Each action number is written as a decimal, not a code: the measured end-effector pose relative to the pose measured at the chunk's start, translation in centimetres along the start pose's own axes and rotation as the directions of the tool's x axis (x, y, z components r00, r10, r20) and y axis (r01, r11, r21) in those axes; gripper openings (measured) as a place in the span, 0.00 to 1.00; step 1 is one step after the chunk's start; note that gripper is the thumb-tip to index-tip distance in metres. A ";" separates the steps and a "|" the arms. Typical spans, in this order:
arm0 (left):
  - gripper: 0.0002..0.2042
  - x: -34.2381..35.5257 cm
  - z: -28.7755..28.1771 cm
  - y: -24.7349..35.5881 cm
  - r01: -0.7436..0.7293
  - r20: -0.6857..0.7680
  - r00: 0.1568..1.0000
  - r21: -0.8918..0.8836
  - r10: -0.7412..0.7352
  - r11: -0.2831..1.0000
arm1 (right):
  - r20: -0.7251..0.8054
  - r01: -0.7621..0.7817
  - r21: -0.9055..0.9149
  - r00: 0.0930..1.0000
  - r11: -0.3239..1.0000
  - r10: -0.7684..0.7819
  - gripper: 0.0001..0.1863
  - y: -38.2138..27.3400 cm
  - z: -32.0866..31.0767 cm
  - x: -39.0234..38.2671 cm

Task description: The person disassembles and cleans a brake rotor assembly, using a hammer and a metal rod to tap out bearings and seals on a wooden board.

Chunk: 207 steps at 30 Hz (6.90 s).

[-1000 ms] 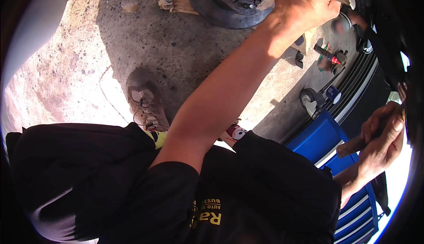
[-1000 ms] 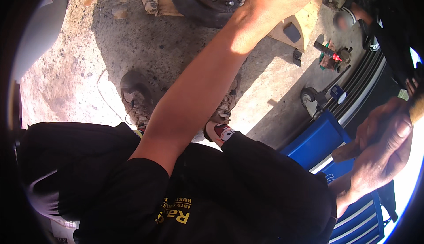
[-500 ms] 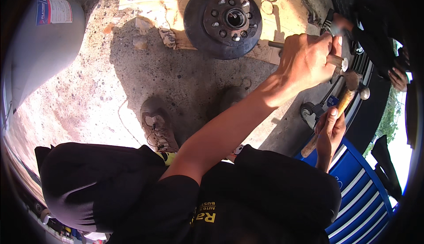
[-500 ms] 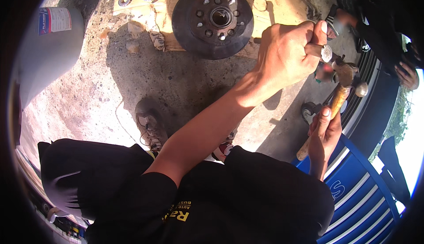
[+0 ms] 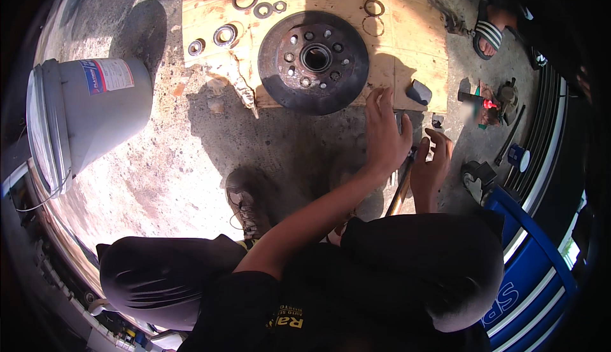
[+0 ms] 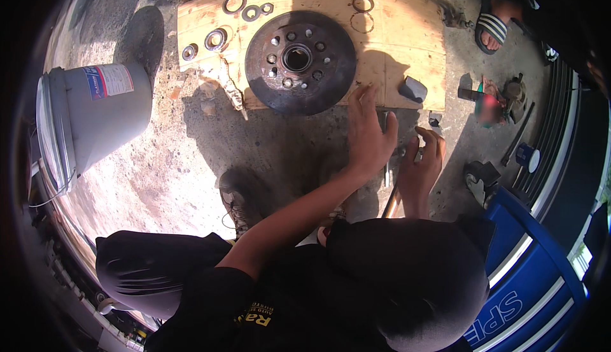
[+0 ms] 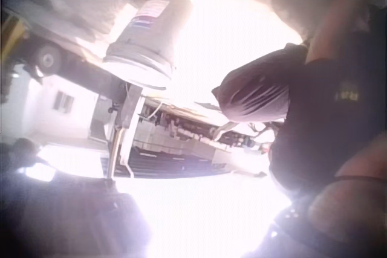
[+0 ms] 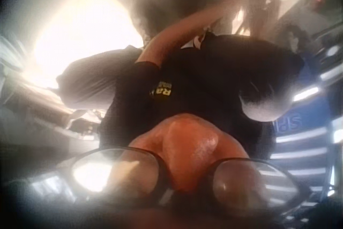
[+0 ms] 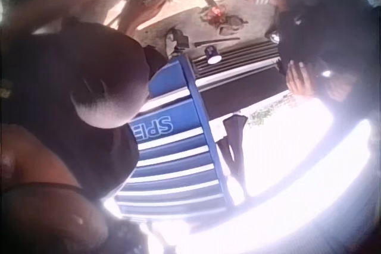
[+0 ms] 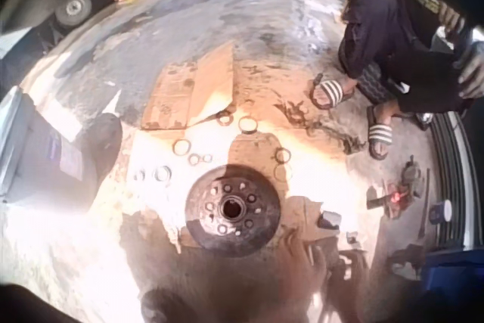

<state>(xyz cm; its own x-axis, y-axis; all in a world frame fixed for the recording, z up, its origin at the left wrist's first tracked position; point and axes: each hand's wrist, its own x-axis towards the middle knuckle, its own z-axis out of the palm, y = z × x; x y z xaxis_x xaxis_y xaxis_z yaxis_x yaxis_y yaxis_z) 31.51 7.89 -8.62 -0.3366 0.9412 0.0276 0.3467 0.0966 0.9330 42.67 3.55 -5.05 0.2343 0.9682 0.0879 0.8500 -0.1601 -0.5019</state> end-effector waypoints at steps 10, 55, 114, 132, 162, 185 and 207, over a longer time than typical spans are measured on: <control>0.27 22.4 -17.3 -7.9 0.481 -0.038 0.868 0.303 -0.494 0.823 | 0.494 0.391 0.070 0.786 0.918 -0.373 0.28 -14.2 14.2 19.4; 0.30 6.4 -15.4 -7.2 0.093 -0.051 0.991 -0.388 -0.122 0.917 | 0.590 -0.204 0.436 0.800 0.877 -0.108 0.30 -13.5 -0.6 11.5; 0.35 20.1 -21.9 -4.3 0.310 0.016 0.947 -0.319 -0.322 0.896 | 0.254 -0.027 0.722 0.940 0.692 -0.228 0.09 -7.2 14.3 3.0; 0.46 17.1 -22.2 -6.4 0.120 0.116 0.989 -0.320 -0.087 0.940 | 0.072 0.149 0.736 0.953 0.661 -0.295 0.13 -7.2 14.5 4.1; 0.42 13.9 -26.1 -9.2 -0.024 0.007 1.000 -0.082 0.025 0.996 | -0.108 0.309 0.773 0.924 0.554 -0.366 0.10 -11.3 16.3 5.1; 0.46 12.0 -25.1 -9.4 0.260 0.135 0.898 -0.931 -0.420 0.256 | 0.458 -0.227 0.369 0.888 0.901 0.036 0.28 -14.4 14.4 12.1; 0.29 21.4 -45.6 14.1 -0.291 0.763 0.387 0.634 -0.518 0.716 | 0.096 0.096 0.986 0.338 0.136 -0.936 0.44 -18.0 0.3 8.2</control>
<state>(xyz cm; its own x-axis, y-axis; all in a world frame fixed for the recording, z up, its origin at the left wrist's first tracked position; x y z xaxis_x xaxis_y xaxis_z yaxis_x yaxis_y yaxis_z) -10.74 14.69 21.52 0.3580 0.5607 -0.7466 0.9015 0.0005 0.4327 29.16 14.39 4.38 -0.7617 0.4958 0.4170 -0.3273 0.2609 -0.9082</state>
